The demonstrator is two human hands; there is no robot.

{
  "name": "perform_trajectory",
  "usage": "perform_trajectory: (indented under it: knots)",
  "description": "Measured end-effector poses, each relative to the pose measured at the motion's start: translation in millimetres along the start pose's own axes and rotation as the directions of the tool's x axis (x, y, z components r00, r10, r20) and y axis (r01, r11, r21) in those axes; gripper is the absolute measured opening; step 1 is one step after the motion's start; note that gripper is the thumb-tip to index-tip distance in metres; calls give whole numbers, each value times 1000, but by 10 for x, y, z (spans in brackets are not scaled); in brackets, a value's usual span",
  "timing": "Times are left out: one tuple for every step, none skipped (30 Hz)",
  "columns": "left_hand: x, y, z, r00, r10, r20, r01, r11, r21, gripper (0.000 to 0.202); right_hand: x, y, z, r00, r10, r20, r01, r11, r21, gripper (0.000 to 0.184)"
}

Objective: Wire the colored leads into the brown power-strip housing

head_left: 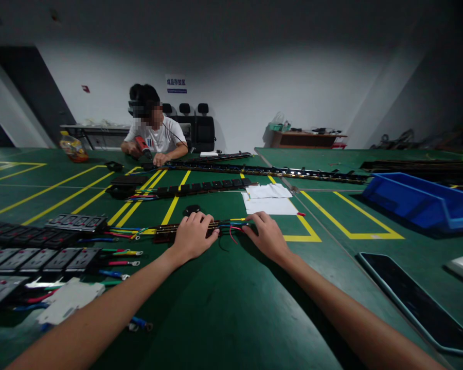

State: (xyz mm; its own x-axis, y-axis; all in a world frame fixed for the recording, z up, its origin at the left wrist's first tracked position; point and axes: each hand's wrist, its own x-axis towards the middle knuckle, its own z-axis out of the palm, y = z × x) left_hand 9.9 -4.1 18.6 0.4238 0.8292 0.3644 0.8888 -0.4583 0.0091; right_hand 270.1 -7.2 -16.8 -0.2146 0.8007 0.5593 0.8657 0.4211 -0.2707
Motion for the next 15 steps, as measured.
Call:
perform_trajectory:
  knots:
    - [0,0,2,1000,-1,-1,1,1000,-1,35,0,-1,-1,1000,-6,-2,6,1000,5,22]
    - [0,-1,3,1000,-1,-3,1,1000,-3,35,-1,-3,-4,1000,-11,-13,11,1000,9,22]
    - [0,0,4,1000,0,-4,0,1000,-4,35,-2,-7,-8,1000,-14,-26,14,1000,10,22]
    - [1,0,5,1000,0,-4,0,1000,-4,35,-3,-13,-15,999,-17,-34,17,1000,8,22]
    - [1,0,5,1000,1,-2,-1,1000,-3,35,-4,-19,-22,999,-20,-32,20,1000,2,23]
    - [2,1,6,1000,2,0,-2,1000,0,36,-5,-26,-29,1000,-26,-16,26,1000,-6,23]
    - [3,2,6,1000,2,2,-2,1000,7,36,-6,-33,-36,999,-36,12,37,999,-14,24]
    - [3,3,7,1000,2,2,-2,1000,16,36,-7,-40,-42,998,-49,44,50,999,-19,25]
    - [3,4,8,1000,1,1,-1,1000,25,36,-8,-45,-46,995,-62,74,64,998,-24,26]
    - [2,4,10,1000,1,-2,-1,1000,31,35,-9,-48,-47,993,-70,94,73,997,-28,27]
    - [1,4,12,1000,1,-6,-1,999,33,35,-10,-49,-46,993,-71,99,75,997,-35,28]
    - [0,4,15,1000,1,-10,-1,1000,30,35,-11,-47,-42,994,-63,90,68,997,-46,28]
    - [-1,2,17,1000,3,-13,-2,1000,24,35,-11,-43,-35,996,-46,71,50,997,-60,28]
    - [-1,0,20,1000,4,-15,-4,1000,16,35,-11,-36,-26,999,-22,49,25,997,-74,29]
    - [-1,-3,21,1000,5,-15,-5,1000,10,35,-12,-28,-16,1000,6,30,-4,996,-87,29]
